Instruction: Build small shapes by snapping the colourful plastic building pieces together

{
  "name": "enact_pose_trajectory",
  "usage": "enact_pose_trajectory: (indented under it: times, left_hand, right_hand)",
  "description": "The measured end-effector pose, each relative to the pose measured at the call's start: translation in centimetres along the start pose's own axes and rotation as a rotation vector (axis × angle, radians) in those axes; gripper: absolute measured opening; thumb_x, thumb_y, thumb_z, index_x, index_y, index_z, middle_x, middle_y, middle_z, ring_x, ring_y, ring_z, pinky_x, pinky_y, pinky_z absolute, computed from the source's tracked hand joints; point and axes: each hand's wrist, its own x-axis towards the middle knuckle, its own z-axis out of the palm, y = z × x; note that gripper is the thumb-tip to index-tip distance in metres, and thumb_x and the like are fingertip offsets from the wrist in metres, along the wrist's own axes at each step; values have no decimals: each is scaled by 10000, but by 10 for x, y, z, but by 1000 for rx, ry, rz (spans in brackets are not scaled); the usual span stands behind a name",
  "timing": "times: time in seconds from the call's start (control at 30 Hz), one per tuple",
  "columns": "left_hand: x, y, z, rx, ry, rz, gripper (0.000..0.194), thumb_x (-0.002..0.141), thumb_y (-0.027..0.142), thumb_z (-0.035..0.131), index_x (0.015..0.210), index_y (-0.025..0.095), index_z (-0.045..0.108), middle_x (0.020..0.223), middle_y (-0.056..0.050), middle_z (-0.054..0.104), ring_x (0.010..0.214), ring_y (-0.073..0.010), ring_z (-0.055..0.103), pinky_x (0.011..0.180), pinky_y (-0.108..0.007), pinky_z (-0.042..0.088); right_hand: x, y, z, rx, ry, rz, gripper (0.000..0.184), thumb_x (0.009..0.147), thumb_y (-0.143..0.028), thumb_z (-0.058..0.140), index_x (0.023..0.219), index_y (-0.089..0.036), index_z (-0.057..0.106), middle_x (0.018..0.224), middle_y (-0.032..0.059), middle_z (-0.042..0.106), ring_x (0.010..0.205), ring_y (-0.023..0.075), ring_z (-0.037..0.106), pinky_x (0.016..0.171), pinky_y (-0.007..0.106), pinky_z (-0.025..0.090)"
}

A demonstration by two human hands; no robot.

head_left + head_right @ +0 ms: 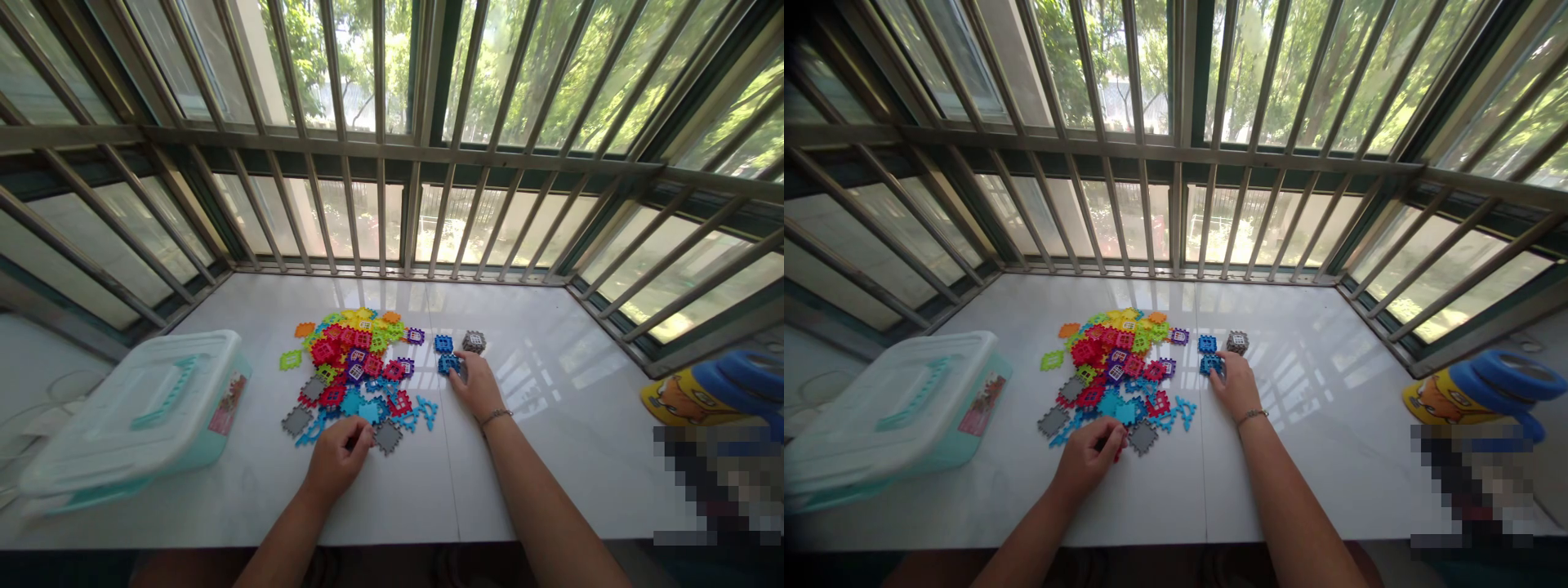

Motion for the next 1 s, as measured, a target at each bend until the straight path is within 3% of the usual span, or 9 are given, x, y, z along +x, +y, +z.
enact_pose_trajectory:
  times: [1.0]
  left_hand:
    - [0,2,0,16,4,2,374,1067,405,557,788,230,734,731,-28,756,697,-166,699,657,-266,485]
  right_hand:
    - [-1,-3,-2,-25,-20,-25,498,1046,-542,650,1408,-201,640,1313,181,731,1199,374,681,1052,554,568]
